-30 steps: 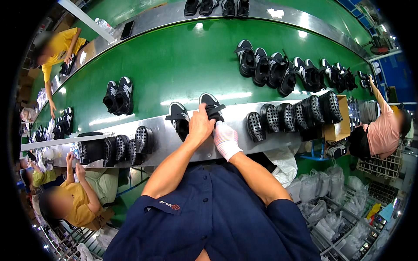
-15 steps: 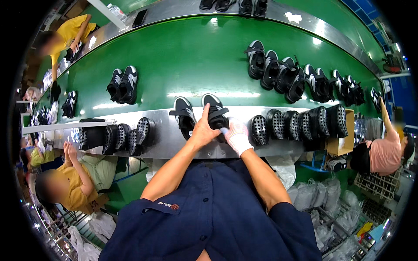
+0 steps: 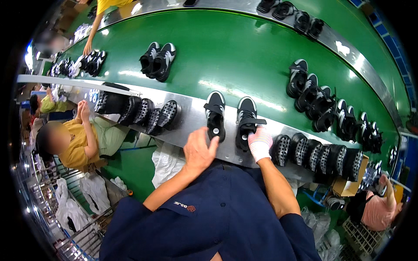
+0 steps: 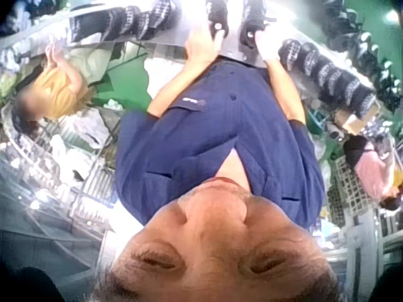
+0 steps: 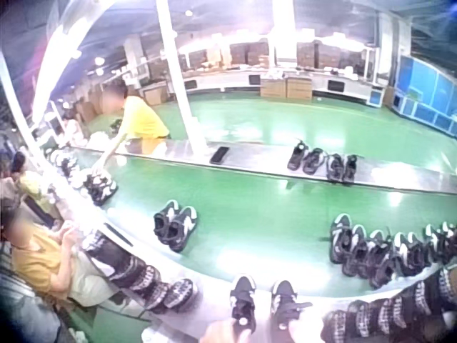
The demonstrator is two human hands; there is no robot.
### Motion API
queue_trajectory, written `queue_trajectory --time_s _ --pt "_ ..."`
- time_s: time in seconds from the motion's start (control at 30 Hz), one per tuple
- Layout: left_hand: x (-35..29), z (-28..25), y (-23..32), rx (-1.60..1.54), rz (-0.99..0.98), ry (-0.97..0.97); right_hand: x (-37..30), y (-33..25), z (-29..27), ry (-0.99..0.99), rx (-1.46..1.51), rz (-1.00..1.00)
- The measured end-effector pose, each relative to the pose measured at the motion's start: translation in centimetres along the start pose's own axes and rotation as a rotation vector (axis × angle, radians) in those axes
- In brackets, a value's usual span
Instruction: The person picks up black shoes one at a time from a conveyor belt, turns them over to look at the soles, pulls on the straps, and places them back on the belt.
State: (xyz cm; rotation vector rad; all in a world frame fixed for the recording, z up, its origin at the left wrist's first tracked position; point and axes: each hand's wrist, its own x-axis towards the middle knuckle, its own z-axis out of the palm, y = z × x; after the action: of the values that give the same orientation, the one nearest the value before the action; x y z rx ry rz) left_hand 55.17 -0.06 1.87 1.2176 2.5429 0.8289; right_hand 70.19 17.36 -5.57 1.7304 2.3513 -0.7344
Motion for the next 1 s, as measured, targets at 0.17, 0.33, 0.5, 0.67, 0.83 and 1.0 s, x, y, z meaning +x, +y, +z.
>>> queue_trajectory --time_s 0.17,0.33,0.5,0.67,0.83,1.0 --pt "0.6 7.1 -3.8 -0.136 -0.148 -0.192 -1.5 -2.5 0.3 -0.058 0.002 -0.076" --pt "0.7 3.1 -4.8 -0.43 -0.115 -0.18 -1.9 1.4 -1.7 -0.144 -0.105 -0.016" --pt "-2.3 -7.5 -15.5 0.226 -0.2 0.405 -7.2 -1.3 -6.4 0.115 0.174 -0.191" --pt "-2.3 -8.8 -22.1 0.413 -0.338 0.38 -8.7 -9.7 -3.7 -0.17 0.346 -0.327" --pt "-2.1 -15.1 -14.7 0.312 -0.133 0.458 -10.0 -13.7 -3.4 -0.226 0.465 -0.421" --pt "-0.2 -13.1 -5.7 -0.205 0.303 0.197 -11.9 -19.6 -3.1 -0.744 1.512 -0.001"
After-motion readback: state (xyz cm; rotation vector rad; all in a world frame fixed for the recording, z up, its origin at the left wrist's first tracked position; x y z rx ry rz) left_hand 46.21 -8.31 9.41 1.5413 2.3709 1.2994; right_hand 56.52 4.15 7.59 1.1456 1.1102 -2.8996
